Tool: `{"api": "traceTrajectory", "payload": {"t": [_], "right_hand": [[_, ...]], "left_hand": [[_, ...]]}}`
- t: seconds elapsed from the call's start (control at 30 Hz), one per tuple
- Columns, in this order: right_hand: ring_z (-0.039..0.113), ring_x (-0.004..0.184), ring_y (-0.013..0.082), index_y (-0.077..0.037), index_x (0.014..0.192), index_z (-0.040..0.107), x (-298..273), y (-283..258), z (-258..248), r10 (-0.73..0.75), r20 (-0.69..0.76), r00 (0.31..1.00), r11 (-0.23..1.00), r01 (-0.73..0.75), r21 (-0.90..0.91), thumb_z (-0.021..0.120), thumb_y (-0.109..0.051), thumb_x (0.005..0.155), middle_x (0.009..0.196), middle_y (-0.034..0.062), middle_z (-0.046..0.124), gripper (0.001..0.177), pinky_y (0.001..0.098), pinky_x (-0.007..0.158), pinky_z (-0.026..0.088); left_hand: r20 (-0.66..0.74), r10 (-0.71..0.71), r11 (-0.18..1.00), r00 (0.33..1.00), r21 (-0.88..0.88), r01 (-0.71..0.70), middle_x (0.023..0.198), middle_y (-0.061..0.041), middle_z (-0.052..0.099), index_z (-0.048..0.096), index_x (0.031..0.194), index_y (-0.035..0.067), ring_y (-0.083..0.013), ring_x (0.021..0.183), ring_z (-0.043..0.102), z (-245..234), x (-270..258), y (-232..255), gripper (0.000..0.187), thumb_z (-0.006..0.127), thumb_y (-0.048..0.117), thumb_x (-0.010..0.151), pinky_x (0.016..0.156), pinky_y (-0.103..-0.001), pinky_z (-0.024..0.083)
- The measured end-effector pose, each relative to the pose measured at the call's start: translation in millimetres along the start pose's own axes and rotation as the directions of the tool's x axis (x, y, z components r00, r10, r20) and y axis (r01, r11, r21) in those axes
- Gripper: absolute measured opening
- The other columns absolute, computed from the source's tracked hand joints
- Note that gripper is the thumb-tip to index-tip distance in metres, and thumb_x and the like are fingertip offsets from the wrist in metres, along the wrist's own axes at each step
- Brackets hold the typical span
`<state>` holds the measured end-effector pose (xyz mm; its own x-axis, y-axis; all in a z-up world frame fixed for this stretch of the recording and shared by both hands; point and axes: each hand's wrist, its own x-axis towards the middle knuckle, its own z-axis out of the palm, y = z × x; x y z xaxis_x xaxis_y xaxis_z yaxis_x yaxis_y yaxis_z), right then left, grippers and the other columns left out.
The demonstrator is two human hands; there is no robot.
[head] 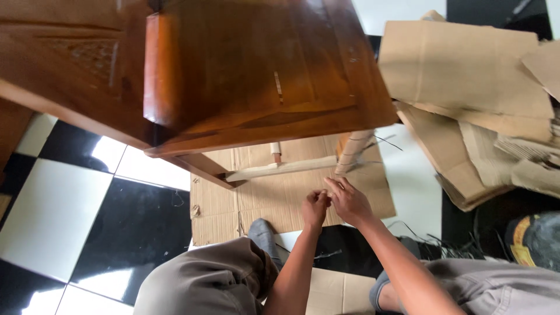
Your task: Secure cardboard padding to the legs of a wooden chair using plastic ties
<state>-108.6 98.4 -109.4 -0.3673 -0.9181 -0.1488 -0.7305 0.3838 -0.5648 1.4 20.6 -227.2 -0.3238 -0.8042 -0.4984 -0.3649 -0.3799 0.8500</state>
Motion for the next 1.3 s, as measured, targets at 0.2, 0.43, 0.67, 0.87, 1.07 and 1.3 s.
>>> {"api": "traceTrajectory", "payload": {"t": [0.2, 0.43, 0.67, 0.87, 1.07, 1.3], "right_hand": [[0.067, 0.117, 0.0366, -0.037, 0.148, 0.049, -46.1, 57.2, 7.5, 0.285, 0.065, 0.956, 0.959, -0.284, -0.024, 0.047, -0.033, 0.101, 0.128, 0.0078, 0.061, 0.047, 0.0511, 0.094, 0.058], [0.065, 0.125, 0.0376, -0.028, 0.144, 0.058, -84.7, 157.9, 42.4, 0.576, 0.127, 0.807, 0.814, -0.581, -0.002, 0.052, -0.045, 0.097, 0.138, 0.0129, 0.063, 0.050, 0.0522, 0.101, 0.054], [0.062, 0.125, 0.0414, -0.027, 0.136, 0.068, -124.6, 218.9, 23.8, 0.785, 0.038, 0.618, 0.591, -0.767, 0.250, 0.046, -0.037, 0.099, 0.132, 0.0109, 0.069, 0.044, 0.0566, 0.098, 0.054], [0.058, 0.129, 0.0470, -0.019, 0.136, 0.068, -143.2, 230.2, 29.3, 0.798, 0.037, 0.601, 0.578, -0.781, 0.236, 0.051, -0.027, 0.100, 0.142, 0.0145, 0.062, 0.041, 0.0642, 0.096, 0.054], [0.046, 0.143, 0.0402, -0.024, 0.138, 0.067, -138.4, 183.5, 25.3, 0.672, 0.144, 0.726, 0.737, -0.675, -0.035, 0.049, -0.021, 0.095, 0.160, 0.0015, 0.048, 0.047, 0.0633, 0.111, 0.044], [0.039, 0.145, 0.0431, -0.013, 0.150, 0.052, -135.7, 193.6, 65.6, 0.588, 0.177, 0.789, 0.809, -0.572, -0.136, 0.049, -0.016, 0.089, 0.163, 0.0068, 0.039, 0.061, 0.0667, 0.110, 0.042]], "left_hand": [[0.259, 0.012, 0.986, 0.966, 0.159, -0.056, 0.075, -0.004, 0.075, 0.072, 0.114, 0.004, -0.0115, 0.068, 0.072, 24.7, -42.7, 31.9, 0.032, 0.061, 0.030, 0.100, 0.062, -0.026, 0.052], [0.335, -0.026, 0.938, 0.942, 0.333, -0.093, 0.075, 0.003, 0.076, 0.074, 0.109, 0.015, -0.0100, 0.072, 0.074, 52.1, -58.0, 12.2, 0.029, 0.062, 0.039, 0.096, 0.064, -0.027, 0.053], [0.394, -0.076, 0.917, 0.916, 0.388, -0.091, 0.073, -0.002, 0.073, 0.075, 0.110, 0.010, -0.0164, 0.073, 0.069, 71.1, -65.6, 5.0, 0.032, 0.064, 0.035, 0.093, 0.069, -0.032, 0.051], [0.413, -0.070, 0.913, 0.908, 0.394, -0.109, 0.076, -0.004, 0.073, 0.074, 0.113, 0.007, -0.0184, 0.076, 0.069, 71.8, -64.7, 0.0, 0.033, 0.063, 0.032, 0.094, 0.071, -0.034, 0.052], [0.430, -0.095, 0.900, 0.898, 0.423, -0.107, 0.079, -0.004, 0.075, 0.072, 0.117, 0.005, -0.0201, 0.078, 0.071, 71.4, -59.1, -9.4, 0.034, 0.062, 0.030, 0.096, 0.073, -0.036, 0.054], [0.383, -0.119, 0.859, 0.916, 0.502, -0.099, 0.082, -0.001, 0.077, 0.074, 0.113, 0.012, -0.0231, 0.086, 0.074, 67.8, -51.2, -23.0, 0.033, 0.065, 0.036, 0.092, 0.080, -0.039, 0.056]]}}
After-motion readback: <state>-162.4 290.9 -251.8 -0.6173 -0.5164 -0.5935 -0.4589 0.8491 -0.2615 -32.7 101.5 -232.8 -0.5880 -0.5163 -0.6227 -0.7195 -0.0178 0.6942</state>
